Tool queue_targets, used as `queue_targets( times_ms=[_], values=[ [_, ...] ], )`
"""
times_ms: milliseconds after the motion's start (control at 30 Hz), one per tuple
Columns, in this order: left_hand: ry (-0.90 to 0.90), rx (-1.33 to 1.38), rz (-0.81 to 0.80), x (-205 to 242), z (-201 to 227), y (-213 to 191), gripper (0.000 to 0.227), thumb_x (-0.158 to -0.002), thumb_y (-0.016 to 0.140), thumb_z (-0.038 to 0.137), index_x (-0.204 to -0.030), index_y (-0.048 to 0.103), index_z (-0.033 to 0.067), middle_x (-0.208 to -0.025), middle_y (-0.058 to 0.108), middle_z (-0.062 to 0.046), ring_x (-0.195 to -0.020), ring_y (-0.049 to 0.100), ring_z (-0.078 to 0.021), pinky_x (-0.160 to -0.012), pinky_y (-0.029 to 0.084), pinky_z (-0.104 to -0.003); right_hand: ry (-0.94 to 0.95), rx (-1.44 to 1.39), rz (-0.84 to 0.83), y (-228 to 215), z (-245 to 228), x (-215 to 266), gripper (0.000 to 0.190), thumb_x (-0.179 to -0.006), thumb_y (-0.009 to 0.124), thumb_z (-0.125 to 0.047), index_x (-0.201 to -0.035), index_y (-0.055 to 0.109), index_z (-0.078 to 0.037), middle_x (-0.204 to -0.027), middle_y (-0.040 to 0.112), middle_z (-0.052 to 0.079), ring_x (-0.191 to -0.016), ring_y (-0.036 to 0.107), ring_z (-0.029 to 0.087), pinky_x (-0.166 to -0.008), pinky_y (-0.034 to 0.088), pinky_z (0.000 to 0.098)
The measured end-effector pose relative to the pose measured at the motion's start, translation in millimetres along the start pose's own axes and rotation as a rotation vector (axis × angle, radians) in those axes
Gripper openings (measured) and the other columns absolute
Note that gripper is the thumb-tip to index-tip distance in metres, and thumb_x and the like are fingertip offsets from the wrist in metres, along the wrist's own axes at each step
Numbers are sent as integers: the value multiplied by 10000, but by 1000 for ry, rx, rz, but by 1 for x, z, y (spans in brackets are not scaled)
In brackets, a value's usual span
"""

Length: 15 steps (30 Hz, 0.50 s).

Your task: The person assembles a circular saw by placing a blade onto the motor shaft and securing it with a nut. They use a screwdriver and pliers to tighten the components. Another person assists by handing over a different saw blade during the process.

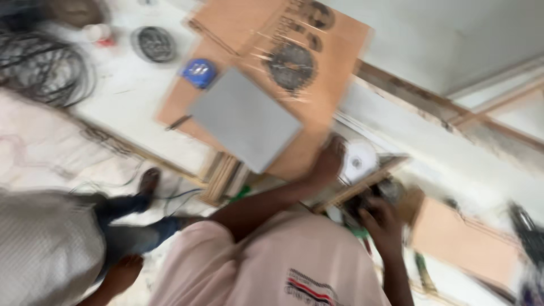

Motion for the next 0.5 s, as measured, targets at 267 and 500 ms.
queue_targets(
  times_ms=[267,500],
  values=[
    [81,3,-146,-45,130,-106,190,-922,645,74,-1086,584,0,-932,697,-197,-864,709,-385,-775,557,-479,170,244,81,-5,-32,-1,300,-808,822,-110,-1079,704,-56,-699,589,15,-592,481,85,-530,420,258],
    [947,-471,239,-6,232,-202,129,-976,732,24,-1048,627,46,-1205,650,-101,-1201,644,-325,-1040,538,-482,254,178,87,-5,-20,0,298,-805,817,-120,-1075,712,-50,-721,637,3,-612,516,75,-540,443,265]
  ],
)
Point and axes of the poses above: each hand's wrist, its own x-axis away from the middle knuckle, its own y-axis out of the palm, z = x × y, the point moved 7 cm from there along -x, towards the middle knuckle
